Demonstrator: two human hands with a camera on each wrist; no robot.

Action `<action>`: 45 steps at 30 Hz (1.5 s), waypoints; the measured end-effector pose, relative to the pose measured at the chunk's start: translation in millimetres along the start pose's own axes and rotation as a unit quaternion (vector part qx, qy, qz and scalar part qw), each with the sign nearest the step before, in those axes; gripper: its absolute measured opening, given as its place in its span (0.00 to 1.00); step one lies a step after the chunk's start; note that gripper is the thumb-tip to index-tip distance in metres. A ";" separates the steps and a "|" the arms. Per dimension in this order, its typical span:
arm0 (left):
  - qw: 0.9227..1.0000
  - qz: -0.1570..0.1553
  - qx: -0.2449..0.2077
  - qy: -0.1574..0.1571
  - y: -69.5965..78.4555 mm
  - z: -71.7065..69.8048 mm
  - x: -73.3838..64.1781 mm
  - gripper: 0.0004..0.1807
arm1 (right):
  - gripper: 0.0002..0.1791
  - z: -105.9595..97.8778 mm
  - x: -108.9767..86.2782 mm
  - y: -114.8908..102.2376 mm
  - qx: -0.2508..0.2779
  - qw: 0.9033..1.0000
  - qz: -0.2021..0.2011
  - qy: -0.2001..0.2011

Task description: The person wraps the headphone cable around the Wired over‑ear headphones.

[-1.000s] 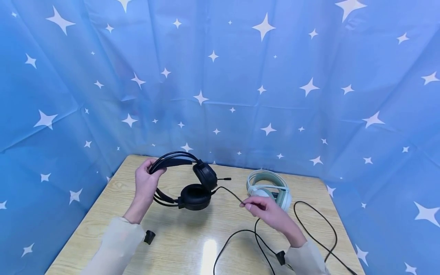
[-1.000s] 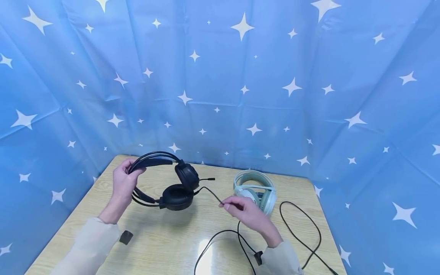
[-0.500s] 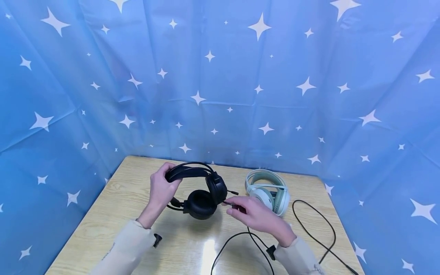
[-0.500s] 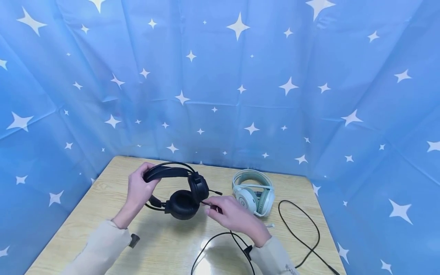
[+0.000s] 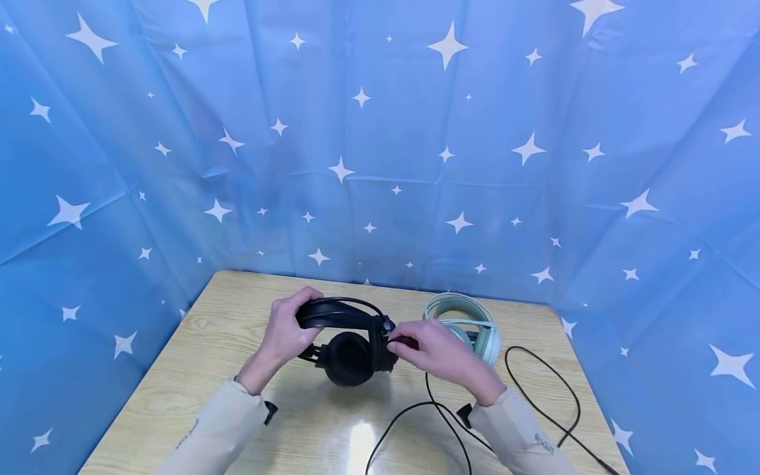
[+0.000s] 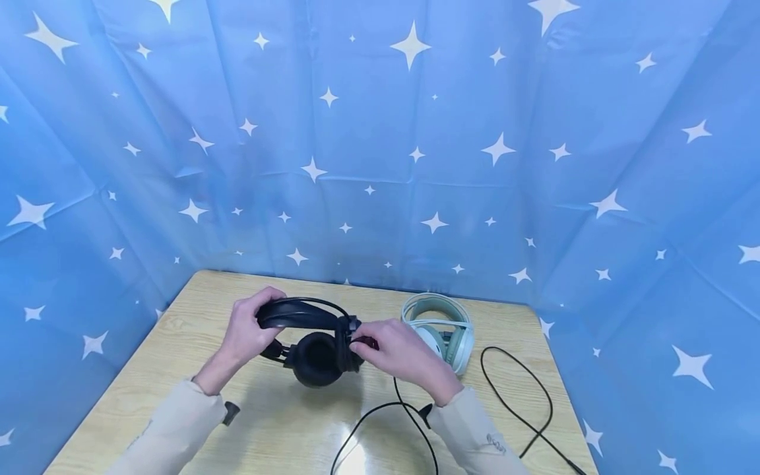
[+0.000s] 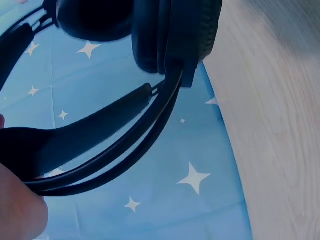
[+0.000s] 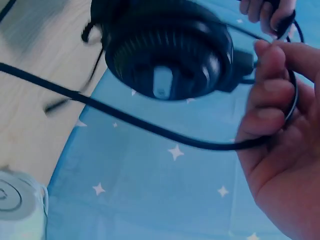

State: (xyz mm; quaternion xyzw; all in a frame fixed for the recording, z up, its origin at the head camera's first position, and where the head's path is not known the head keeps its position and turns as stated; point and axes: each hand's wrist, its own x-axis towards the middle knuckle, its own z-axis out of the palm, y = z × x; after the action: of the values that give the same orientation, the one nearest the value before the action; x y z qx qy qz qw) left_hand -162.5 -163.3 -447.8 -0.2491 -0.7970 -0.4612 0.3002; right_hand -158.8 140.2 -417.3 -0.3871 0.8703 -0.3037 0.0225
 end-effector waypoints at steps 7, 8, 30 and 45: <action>0.998 0.035 -0.026 -0.050 -1.2 -4.8 7.4 0.17 | 0.04 -6.1 9.3 5.9 -0.021 0.998 -0.017 0.055; 0.997 0.037 -0.031 -0.053 -1.7 -5.8 8.3 0.18 | 0.05 -6.9 10.1 7.1 -0.020 0.998 -0.023 0.057; 0.955 -0.002 -0.259 -0.146 -20.5 -16.3 10.3 0.20 | 0.05 -17.2 12.8 15.8 0.102 0.990 -0.088 -0.036; 0.914 -0.036 -0.377 -0.146 -22.9 -15.8 13.6 0.28 | 0.05 -13.9 15.1 31.5 0.271 0.957 -0.046 -0.092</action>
State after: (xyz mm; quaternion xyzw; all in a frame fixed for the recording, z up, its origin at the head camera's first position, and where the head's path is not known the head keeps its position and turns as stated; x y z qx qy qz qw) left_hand -183.5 -185.9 -445.3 -0.3795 -0.6075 -0.6962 0.0470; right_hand -193.9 153.1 -420.2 -0.4328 0.7308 -0.4914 0.1927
